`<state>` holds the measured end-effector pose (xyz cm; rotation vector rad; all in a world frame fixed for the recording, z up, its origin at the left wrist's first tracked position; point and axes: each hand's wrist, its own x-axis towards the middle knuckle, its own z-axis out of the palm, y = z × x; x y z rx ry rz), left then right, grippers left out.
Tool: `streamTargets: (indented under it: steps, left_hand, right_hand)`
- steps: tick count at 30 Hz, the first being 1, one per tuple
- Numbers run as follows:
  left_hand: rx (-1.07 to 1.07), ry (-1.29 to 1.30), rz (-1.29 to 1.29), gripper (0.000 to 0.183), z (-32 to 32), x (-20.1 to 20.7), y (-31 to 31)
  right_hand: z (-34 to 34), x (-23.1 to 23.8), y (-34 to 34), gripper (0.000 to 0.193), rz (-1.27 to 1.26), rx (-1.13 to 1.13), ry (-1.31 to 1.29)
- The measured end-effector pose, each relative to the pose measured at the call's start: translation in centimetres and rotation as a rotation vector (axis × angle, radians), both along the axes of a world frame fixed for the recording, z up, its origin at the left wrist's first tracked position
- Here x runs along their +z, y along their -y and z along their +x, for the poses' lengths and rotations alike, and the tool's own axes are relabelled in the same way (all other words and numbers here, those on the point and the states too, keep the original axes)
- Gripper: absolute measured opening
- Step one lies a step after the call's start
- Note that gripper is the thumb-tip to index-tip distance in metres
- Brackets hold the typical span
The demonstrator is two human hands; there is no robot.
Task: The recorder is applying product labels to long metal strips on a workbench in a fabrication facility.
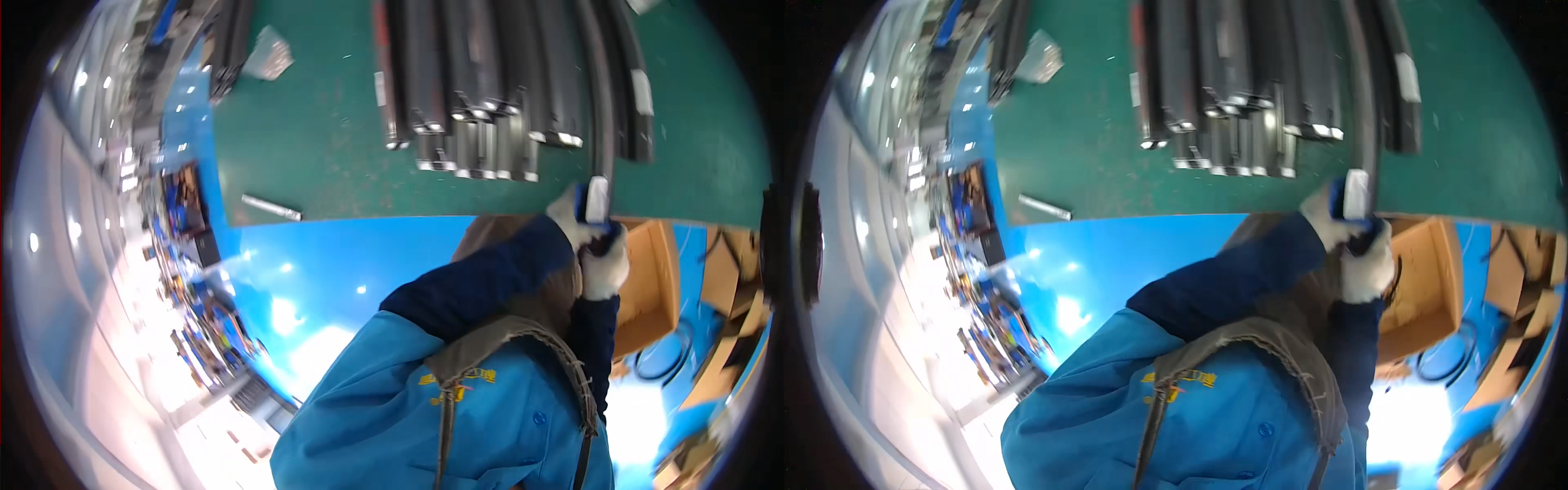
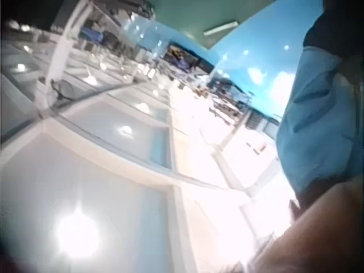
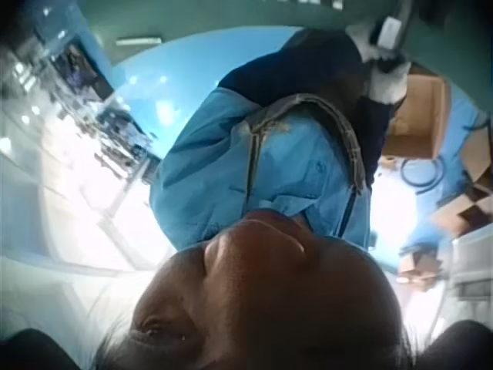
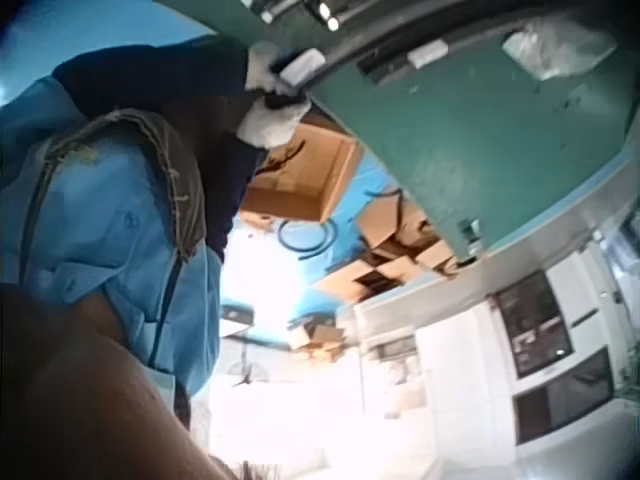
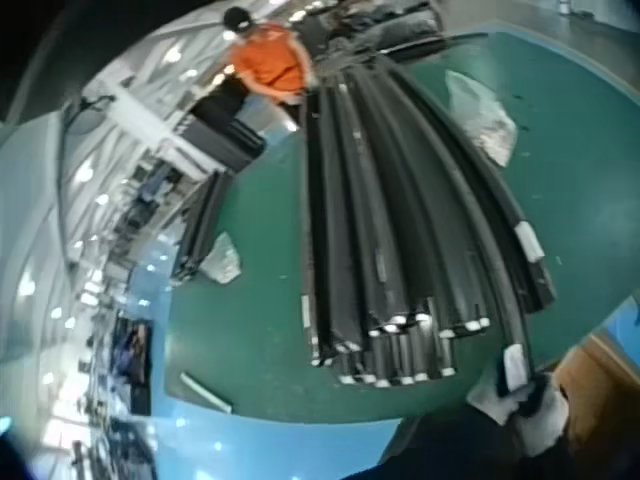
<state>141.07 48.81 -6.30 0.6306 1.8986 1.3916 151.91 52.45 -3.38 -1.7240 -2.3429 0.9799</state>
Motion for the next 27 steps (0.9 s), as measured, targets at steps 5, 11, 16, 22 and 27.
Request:
streamTargets:
  steps: [5, 11, 16, 22, 27]
  left_hand:
    - [-0.111, 0.489, -0.22, 0.062, -1.8, 6.7, 2.5]
    - [0.031, 0.29, 0.046, 0.037, -3.3, 3.3, 5.7]
    - [0.069, 0.376, 0.173, 0.033, -4.1, 1.7, 5.3]
    - [0.051, 0.118, 0.059, 0.037, -3.3, 1.2, 0.5]
    - [0.033, -0.086, 0.139, 0.053, -3.0, -1.4, -1.6]
  right_hand:
    - [0.2, -0.5, -0.3, 0.048, -0.1, -0.003, -0.018]
    - [1.1, 0.4, -0.1, 0.054, 0.118, 0.098, 0.018]
    - [-1.3, 1.3, -0.4, 0.058, 0.152, 0.141, 0.027]
    - [-3.4, 1.7, -2.1, 0.06, 0.05, 0.093, 0.087]
    - [-1.9, -0.5, -4.1, 0.087, -0.098, 0.249, 0.065]
